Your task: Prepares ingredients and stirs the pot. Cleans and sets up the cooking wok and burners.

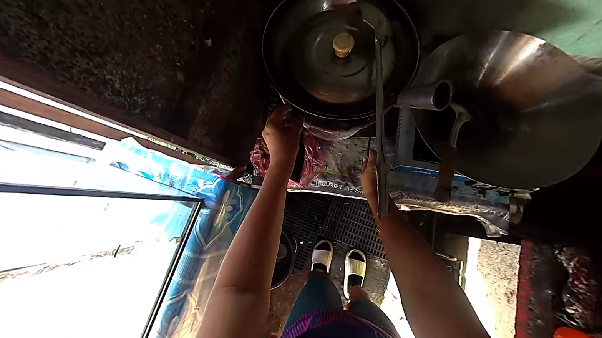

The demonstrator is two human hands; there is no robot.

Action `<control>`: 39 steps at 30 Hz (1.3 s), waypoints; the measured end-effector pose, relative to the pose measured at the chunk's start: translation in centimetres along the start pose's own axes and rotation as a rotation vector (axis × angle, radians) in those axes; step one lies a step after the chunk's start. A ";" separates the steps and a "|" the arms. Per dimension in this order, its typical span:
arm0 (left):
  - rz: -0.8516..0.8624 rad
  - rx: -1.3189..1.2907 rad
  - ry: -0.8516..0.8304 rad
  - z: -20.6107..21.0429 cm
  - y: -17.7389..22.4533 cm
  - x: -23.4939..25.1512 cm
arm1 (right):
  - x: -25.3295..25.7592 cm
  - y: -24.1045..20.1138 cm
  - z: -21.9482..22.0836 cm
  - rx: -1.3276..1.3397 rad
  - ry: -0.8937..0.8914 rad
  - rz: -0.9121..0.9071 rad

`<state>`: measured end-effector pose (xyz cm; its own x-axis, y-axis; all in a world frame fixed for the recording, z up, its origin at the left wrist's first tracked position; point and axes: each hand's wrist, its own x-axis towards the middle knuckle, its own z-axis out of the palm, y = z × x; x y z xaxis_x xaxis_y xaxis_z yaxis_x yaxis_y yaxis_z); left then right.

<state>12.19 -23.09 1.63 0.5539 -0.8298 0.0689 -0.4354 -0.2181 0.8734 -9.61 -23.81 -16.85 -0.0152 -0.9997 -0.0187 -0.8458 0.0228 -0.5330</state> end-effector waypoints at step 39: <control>-0.257 -0.369 -0.493 9.3 -5.6 -15.7 | -16.7 21.1 -27.9 -0.201 0.410 0.921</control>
<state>-0.64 -13.66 -8.77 0.1806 -0.9317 -0.3151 -0.0134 -0.3226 0.9464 -42.07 -6.82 -4.24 -0.8523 -0.5216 -0.0387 -0.4869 0.8182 -0.3058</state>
